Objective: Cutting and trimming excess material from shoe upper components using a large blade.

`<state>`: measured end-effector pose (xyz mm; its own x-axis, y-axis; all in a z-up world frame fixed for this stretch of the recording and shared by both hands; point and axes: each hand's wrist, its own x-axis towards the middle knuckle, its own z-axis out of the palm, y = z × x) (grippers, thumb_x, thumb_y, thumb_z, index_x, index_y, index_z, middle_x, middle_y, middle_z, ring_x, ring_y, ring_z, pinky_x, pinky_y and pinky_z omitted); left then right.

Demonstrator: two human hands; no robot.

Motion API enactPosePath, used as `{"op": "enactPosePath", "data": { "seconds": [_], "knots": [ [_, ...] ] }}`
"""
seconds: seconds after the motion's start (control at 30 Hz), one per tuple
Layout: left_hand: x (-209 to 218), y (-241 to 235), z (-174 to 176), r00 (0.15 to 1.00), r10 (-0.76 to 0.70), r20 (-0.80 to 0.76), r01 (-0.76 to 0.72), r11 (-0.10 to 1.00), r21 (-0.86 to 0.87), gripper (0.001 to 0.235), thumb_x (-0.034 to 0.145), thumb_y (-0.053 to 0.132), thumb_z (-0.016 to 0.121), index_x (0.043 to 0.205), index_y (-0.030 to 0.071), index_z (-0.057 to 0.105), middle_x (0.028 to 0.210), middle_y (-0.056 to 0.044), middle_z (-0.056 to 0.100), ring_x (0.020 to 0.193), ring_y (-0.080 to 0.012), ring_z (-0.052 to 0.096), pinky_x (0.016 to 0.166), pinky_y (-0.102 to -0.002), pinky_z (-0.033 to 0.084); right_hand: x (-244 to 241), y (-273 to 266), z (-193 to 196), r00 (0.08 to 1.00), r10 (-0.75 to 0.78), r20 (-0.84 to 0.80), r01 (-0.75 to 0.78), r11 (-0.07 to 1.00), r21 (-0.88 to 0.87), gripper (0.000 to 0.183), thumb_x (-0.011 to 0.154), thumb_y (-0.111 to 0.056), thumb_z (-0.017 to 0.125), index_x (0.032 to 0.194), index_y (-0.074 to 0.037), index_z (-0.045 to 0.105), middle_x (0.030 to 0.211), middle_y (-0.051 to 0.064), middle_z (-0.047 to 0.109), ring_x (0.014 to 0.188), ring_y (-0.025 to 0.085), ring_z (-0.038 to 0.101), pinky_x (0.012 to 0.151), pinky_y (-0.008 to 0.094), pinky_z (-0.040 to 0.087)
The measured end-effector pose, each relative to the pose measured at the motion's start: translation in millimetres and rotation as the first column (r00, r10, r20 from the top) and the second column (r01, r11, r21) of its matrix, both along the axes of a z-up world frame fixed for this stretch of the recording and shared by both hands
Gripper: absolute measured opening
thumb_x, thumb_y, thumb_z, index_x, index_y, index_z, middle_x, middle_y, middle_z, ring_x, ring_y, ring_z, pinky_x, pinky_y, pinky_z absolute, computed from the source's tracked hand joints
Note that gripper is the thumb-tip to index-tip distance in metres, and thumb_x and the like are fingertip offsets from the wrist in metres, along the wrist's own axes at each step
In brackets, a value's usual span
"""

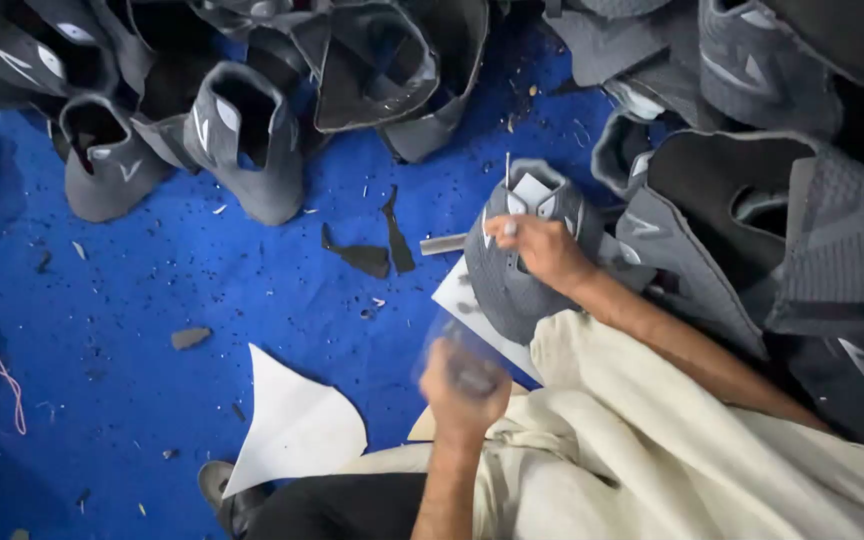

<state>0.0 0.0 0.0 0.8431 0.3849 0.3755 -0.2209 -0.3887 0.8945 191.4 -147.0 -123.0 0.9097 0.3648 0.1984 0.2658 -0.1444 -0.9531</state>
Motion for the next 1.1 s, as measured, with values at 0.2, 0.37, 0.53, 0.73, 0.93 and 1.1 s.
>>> {"op": "enactPosePath", "data": {
  "seconds": [0.2,0.37,0.53,0.73,0.93,1.1],
  "knots": [
    [-3,-6,34,0.853,0.066,-0.518,-0.012,0.994,0.106,0.040,0.066,0.016,0.087,0.093,0.004,0.060,0.077,-0.010,0.071,0.068,-0.0262,0.072,0.062,-0.032,0.055,28,-4,-24,0.965,-0.051,-0.259,0.052,0.999,-0.002,0.014,0.103,-0.008,0.065,0.103,0.005,0.070,0.105,0.013,0.081,0.093,0.019,0.075,0.081,0.032,0.060],
    [-21,16,89,0.972,0.077,-0.223,-0.052,0.992,0.117,0.046,0.065,0.021,0.084,0.094,0.007,0.052,0.072,-0.006,0.068,0.061,-0.0203,0.064,0.063,-0.032,0.052,33,3,-17,0.879,0.030,-0.477,0.094,0.967,0.236,0.018,0.106,-0.013,0.054,0.103,0.003,0.062,0.101,0.011,0.077,0.091,0.016,0.078,0.079,0.028,0.063],
    [8,5,-3,0.915,0.018,-0.402,0.053,0.985,0.163,0.047,0.066,0.017,0.084,0.100,0.005,0.055,0.080,-0.012,0.070,0.072,-0.0287,0.067,0.067,-0.037,0.054,10,-2,9,0.992,0.028,0.123,-0.022,0.999,-0.046,0.017,0.102,-0.008,0.056,0.100,0.005,0.066,0.109,0.013,0.078,0.098,0.019,0.076,0.083,0.030,0.062],
    [-1,-7,31,0.825,0.077,-0.560,-0.037,0.996,0.083,0.035,0.066,0.017,0.083,0.091,0.005,0.061,0.075,-0.011,0.073,0.068,-0.0212,0.073,0.064,-0.034,0.058,32,-6,-35,0.982,0.011,-0.191,0.033,0.974,0.222,0.014,0.108,-0.007,0.056,0.107,0.001,0.067,0.105,0.018,0.074,0.098,0.024,0.074,0.084,0.034,0.061],
    [10,20,142,0.920,0.044,-0.389,0.041,0.977,0.209,0.039,0.065,0.020,0.087,0.079,0.008,0.053,0.063,-0.004,0.058,0.052,-0.0177,0.058,0.054,-0.031,0.050,59,2,-19,0.842,0.039,-0.539,0.144,0.945,0.294,0.014,0.106,-0.010,0.053,0.099,0.000,0.059,0.102,0.018,0.075,0.093,0.024,0.076,0.080,0.031,0.063],
    [42,13,83,0.971,-0.206,0.119,0.202,0.978,0.050,0.033,0.082,0.014,0.075,0.093,0.012,0.044,0.083,-0.003,0.063,0.070,-0.0211,0.058,0.068,-0.033,0.047,33,0,17,0.996,-0.086,-0.038,0.088,0.995,0.041,0.009,0.102,0.002,0.051,0.099,0.003,0.060,0.103,0.016,0.077,0.092,0.019,0.078,0.073,0.029,0.061]
  ]
}}
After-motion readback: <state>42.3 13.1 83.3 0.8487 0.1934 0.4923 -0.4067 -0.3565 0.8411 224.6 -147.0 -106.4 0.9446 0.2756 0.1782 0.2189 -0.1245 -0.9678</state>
